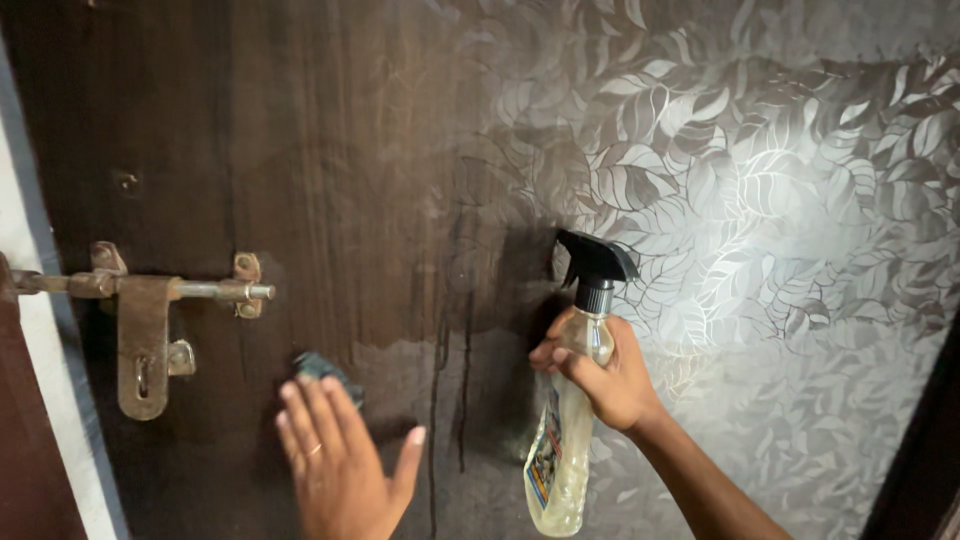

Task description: The person sprays a cleaning solution onto a dark wooden door and wipes the surface with a cloth. They repeatedly spray and wipe different sections, including the area around the latch.

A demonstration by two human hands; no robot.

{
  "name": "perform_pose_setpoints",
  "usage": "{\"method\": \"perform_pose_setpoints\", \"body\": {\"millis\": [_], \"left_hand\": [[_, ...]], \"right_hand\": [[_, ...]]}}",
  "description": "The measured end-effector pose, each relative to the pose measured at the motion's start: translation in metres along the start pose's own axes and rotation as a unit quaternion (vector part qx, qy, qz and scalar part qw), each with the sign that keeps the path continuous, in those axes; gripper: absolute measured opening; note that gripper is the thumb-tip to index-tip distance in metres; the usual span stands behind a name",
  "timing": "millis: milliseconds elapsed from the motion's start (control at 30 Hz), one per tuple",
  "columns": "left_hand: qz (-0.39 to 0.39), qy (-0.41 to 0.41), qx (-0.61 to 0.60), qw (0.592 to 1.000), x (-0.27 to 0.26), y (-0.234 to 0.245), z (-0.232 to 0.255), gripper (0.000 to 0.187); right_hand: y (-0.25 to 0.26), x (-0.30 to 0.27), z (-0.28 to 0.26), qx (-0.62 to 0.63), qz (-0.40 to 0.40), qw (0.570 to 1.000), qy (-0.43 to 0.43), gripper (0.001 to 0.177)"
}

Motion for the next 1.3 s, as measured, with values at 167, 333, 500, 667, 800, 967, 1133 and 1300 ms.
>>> {"method": "perform_pose_setpoints", "body": {"millis": [167, 333, 500, 667, 800, 967, 1133, 1300], "left_hand": [[-0.013, 0.090, 0.020, 0.996, 0.028, 0.002, -0.021, 0.103], [0.020, 0.136, 0.013, 0.990, 0.022, 0.007, -0.019, 0.104], [-0.029, -0.009, 0.008, 1.000, 0.006, 0.014, 0.011, 0.107], [0.002, 0.097, 0.006, 0.995, 0.016, 0.013, 0.003, 0.104], [0.033, 0.155, -0.030, 0.987, 0.019, 0.008, 0.003, 0.103], [0.000, 0.116, 0.000, 0.993, 0.011, 0.013, -0.004, 0.106], [-0.010, 0.081, 0.005, 0.997, 0.009, 0.013, -0.012, 0.110], [-0.018, 0.040, -0.004, 0.999, 0.000, 0.014, -0.023, 0.109]], "right_hand": [[-0.002, 0.000, -0.002, -0.007, -0.003, 1.000, 0.010, 0.022], [-0.001, -0.002, -0.005, -0.009, 0.003, 1.000, 0.010, 0.021], [-0.004, 0.000, -0.006, -0.007, 0.003, 1.000, 0.014, 0.020], [-0.006, -0.003, -0.006, -0.009, 0.003, 1.000, 0.022, 0.015], [-0.006, -0.005, -0.008, -0.022, -0.001, 0.999, 0.034, 0.016], [-0.007, -0.004, -0.008, -0.011, -0.012, 0.999, 0.042, 0.018], [-0.001, -0.010, -0.001, 0.012, 0.008, 0.999, 0.029, 0.022], [-0.031, -0.045, 0.015, 0.050, -0.009, 0.997, 0.053, 0.031]]}}
Point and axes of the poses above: each hand's wrist, its own x-axis towards the middle knuckle, its own y-axis out of the back of the hand, z = x × y, the point moved 5 cm from there along x, towards the middle knuckle
